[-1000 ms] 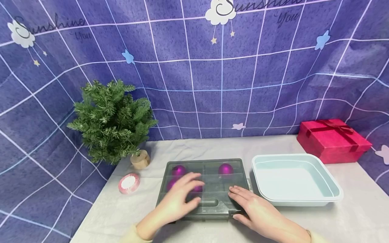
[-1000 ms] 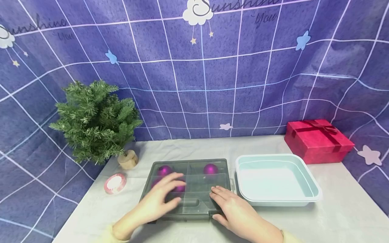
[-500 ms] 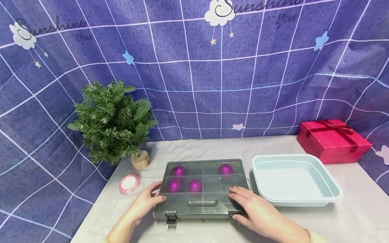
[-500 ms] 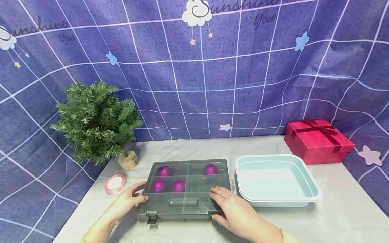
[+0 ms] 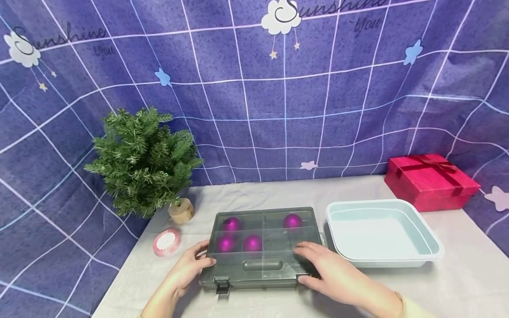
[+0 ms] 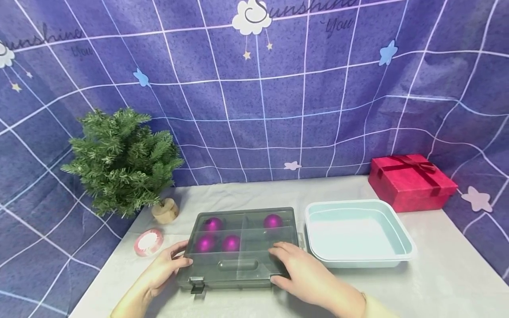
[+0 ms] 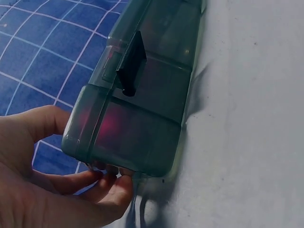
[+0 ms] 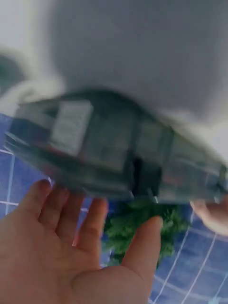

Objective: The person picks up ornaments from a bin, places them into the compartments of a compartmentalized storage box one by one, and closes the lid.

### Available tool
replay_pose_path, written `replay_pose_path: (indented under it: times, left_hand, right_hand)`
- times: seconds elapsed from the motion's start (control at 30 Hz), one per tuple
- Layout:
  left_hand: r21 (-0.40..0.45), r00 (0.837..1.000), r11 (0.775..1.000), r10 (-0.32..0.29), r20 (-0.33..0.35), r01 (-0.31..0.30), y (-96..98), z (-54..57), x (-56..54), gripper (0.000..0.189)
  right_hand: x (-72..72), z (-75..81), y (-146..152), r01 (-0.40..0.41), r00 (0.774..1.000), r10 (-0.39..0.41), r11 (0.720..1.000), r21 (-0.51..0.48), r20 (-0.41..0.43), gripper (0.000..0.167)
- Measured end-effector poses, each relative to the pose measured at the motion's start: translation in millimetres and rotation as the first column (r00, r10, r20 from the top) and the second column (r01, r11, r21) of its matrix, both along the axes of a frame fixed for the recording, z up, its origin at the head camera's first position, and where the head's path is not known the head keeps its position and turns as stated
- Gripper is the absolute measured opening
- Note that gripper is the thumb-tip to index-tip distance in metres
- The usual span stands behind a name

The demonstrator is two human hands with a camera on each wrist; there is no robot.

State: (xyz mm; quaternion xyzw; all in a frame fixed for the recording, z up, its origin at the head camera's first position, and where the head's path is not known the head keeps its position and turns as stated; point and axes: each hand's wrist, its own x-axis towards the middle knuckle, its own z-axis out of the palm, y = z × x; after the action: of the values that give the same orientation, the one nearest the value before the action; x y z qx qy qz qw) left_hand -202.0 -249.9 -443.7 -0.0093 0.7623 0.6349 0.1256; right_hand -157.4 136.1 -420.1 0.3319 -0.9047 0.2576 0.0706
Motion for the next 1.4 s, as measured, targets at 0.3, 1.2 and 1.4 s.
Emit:
replay_pose_path:
  times: [0.3, 1.2, 1.4]
  left_hand:
    - [-0.007, 1.0, 1.0, 0.015, 0.015, -0.014, -0.4, 0.4, 1.1, 0.072]
    - [-0.031, 1.0, 0.999, 0.01, 0.008, -0.01, 2.7, 0.2, -0.3, 0.069]
    - [-0.018, 1.0, 1.0, 0.002, 0.002, -0.002, 2.1, -0.5, -0.5, 0.069]
  right_hand:
    - [4.7, 20.0, -49, -0.137, 0.531, 0.675, 0.665, -0.734, 0.512, 0.037]
    - [0.9, -55.7, -140, 0.431, -0.053, 0.768, 0.595, -0.679, 0.639, 0.067]
    - [0.5, -60.1, -142, 0.353, -0.003, 0.783, 0.583, -0.732, 0.622, 0.063]
